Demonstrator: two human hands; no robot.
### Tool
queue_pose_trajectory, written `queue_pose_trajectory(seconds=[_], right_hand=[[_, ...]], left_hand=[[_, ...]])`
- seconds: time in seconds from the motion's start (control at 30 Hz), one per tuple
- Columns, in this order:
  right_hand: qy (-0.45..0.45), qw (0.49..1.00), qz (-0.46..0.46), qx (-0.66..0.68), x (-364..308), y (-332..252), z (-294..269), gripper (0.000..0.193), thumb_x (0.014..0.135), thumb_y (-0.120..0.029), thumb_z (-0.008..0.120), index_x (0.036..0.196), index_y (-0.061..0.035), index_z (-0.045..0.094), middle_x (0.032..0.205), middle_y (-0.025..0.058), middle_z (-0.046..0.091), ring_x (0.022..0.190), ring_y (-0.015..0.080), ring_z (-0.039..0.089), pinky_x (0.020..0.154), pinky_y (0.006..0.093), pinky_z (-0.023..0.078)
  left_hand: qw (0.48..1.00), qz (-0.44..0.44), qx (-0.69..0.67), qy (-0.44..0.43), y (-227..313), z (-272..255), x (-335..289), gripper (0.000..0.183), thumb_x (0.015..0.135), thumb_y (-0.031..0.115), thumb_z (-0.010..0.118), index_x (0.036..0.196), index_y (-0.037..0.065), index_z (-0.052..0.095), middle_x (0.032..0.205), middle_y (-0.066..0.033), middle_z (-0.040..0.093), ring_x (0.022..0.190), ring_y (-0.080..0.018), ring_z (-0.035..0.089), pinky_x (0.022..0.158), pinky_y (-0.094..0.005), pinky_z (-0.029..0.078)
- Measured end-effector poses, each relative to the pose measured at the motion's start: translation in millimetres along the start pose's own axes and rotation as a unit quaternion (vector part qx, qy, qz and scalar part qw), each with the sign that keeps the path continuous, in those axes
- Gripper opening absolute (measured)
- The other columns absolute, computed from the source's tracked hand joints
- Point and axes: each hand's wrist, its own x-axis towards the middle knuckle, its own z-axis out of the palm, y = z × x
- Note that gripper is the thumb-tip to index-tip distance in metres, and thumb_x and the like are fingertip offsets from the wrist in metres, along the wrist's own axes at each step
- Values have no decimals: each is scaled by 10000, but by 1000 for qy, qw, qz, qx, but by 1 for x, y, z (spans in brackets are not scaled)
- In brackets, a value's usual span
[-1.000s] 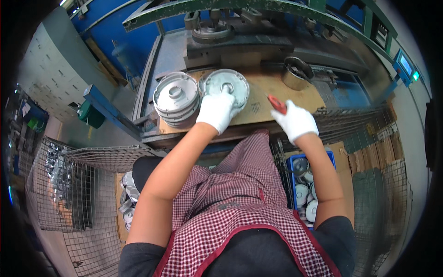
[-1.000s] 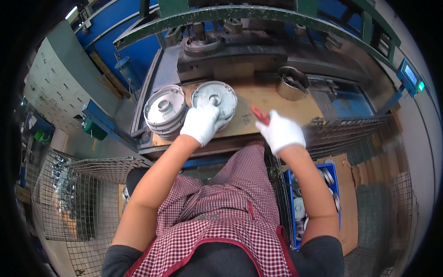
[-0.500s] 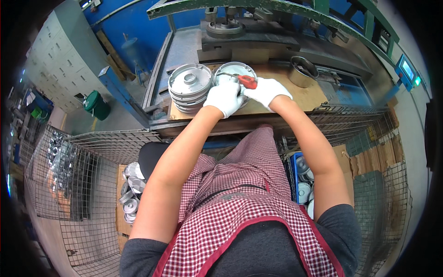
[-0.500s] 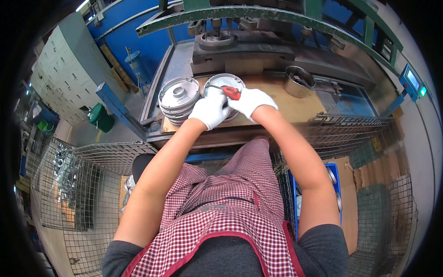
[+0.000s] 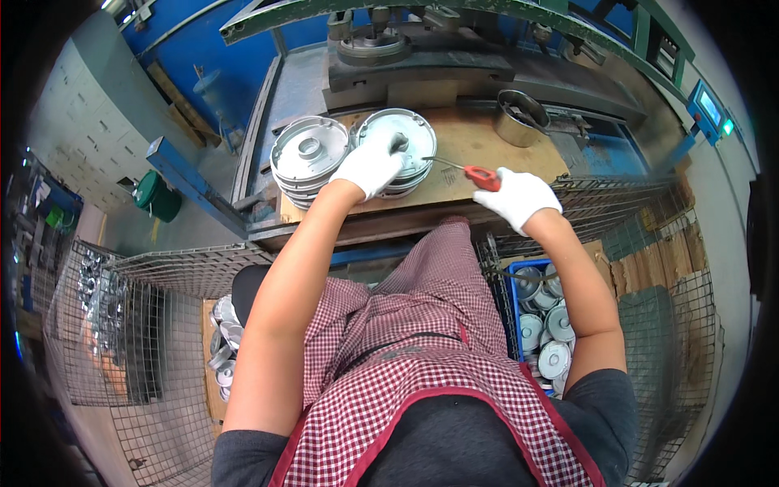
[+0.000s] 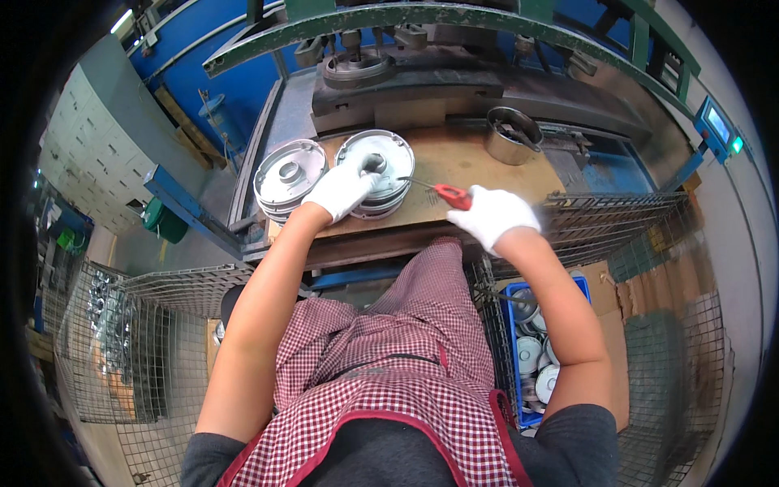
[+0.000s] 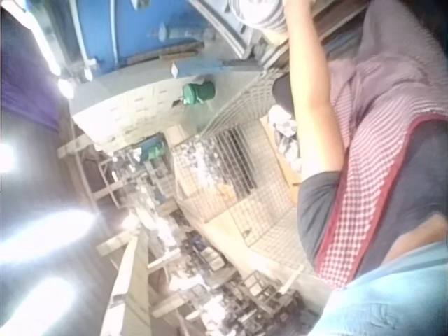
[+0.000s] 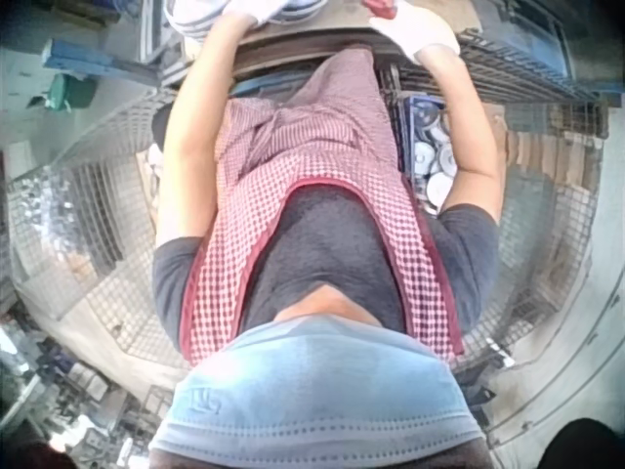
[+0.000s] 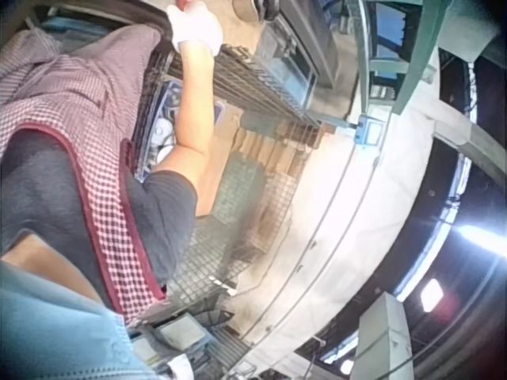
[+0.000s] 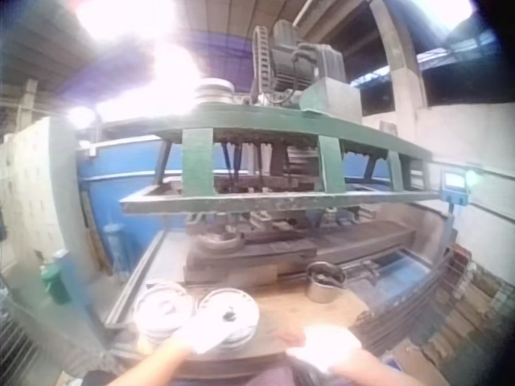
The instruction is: Inspecting and deburring metal cast parts at an industrial workstation.
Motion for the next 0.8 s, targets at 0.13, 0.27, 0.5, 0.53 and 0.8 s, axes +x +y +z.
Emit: queue_pose_trajectory(seconds=[0.13, 0.27, 0.5, 0.53, 0.8], right_hand=[[25, 983, 122, 133, -10, 39, -2, 545, 849, -512, 617, 1116, -37, 627, 1062, 219, 665, 998, 389, 634, 863, 404, 499], [113, 891, 286, 333, -17, 100, -2, 570, 798, -481, 698, 1139, -32, 614, 910, 151, 700, 779, 226, 676, 723, 338, 529], [375, 803, 386, 256, 5, 245, 43, 690, 768, -555, 721, 1233, -54, 623, 1134, 145, 682, 1047, 295, 641, 930, 356, 457], [336, 812, 435, 194, 5, 256, 50, 690, 767, -582, 707, 1229, -75, 636, 1160, 162, 668, 1065, 321, 636, 922, 380, 473], [373, 747, 550, 19, -24, 219, 101, 661, 806, -506, 702, 1319, -108, 580, 1293, 192, 587, 1122, 384, 597, 929, 462, 483]], left_hand=[[975, 103, 197, 15, 9, 7, -6, 556, 767, 421, 738, 1154, 45, 601, 1141, -195, 630, 1067, -364, 606, 872, -443, 510], [973, 86, 214, 13, 9, 10, -5, 546, 713, 350, 803, 1132, 61, 606, 1103, -187, 638, 990, -364, 632, 820, -445, 525], [977, 94, 193, 8, 2, 9, -5, 404, 727, 292, 786, 1044, 68, 673, 948, -165, 686, 875, -335, 669, 770, -407, 525], [976, 119, 182, 15, 4, 8, -8, 363, 726, 286, 783, 997, 67, 682, 896, -162, 681, 830, -337, 666, 744, -408, 522], [973, 177, 144, 21, 41, -1, -45, 260, 660, 283, 804, 713, 60, 681, 931, -152, 680, 703, -312, 645, 656, -392, 504]])
